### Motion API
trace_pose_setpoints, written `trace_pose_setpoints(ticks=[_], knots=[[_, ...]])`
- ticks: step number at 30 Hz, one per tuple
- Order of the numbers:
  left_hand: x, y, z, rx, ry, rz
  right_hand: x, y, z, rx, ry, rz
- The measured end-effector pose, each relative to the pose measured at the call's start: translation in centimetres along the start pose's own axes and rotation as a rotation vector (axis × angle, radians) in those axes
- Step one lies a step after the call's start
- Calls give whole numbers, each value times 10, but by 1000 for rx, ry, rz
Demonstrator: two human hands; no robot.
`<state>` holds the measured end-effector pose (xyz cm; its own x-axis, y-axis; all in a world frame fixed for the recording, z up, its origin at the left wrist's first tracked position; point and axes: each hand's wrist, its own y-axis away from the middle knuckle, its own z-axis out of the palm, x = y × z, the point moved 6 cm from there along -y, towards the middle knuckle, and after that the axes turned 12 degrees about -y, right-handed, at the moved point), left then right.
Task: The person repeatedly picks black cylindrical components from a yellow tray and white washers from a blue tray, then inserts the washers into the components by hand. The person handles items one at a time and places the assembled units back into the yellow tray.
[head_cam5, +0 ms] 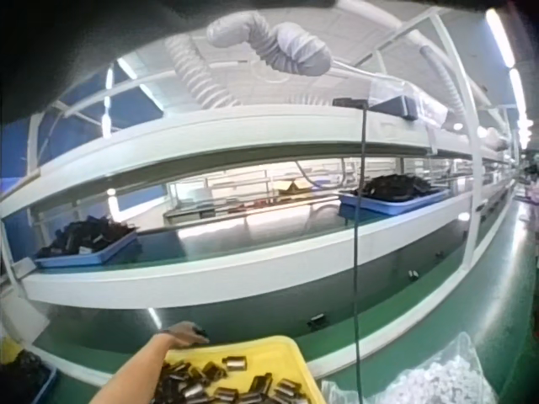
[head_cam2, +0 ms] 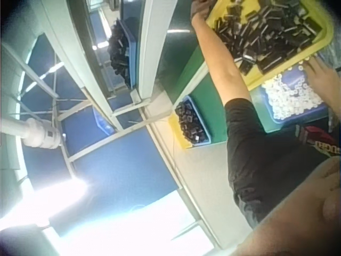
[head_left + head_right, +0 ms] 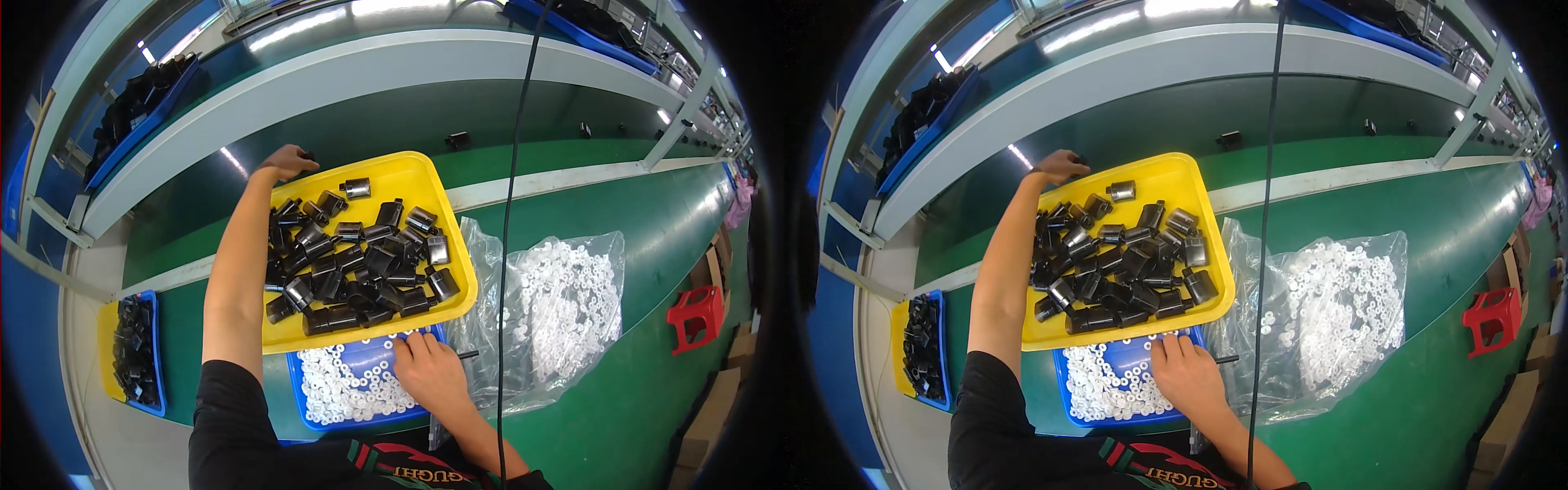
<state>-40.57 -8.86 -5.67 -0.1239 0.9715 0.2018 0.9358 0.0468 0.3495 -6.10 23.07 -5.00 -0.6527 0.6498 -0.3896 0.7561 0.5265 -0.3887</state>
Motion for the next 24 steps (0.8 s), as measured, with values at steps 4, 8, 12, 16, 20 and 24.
trace_pose_setpoints(ticks=[4, 8, 12, 16, 20, 24], knots=[[-10, 14, 0, 305, -117, 5, -2, 0, 7, 0, -79, -14], [58, 71, -21, 542, -91, 228, 1, 1, 4, -5, -99, 2], [115, 115, -1, 266, -181, 474, -2, -2, -2, 14, -102, -9], [123, 130, 30, 384, -312, 591, -2, -2, 0, -5, -119, 6], [115, 136, 33, 360, -295, 596, -1, 0, 3, -10, -146, 16], [116, 157, 34, 315, -236, 630, 0, -1, 4, -20, -148, 20]])
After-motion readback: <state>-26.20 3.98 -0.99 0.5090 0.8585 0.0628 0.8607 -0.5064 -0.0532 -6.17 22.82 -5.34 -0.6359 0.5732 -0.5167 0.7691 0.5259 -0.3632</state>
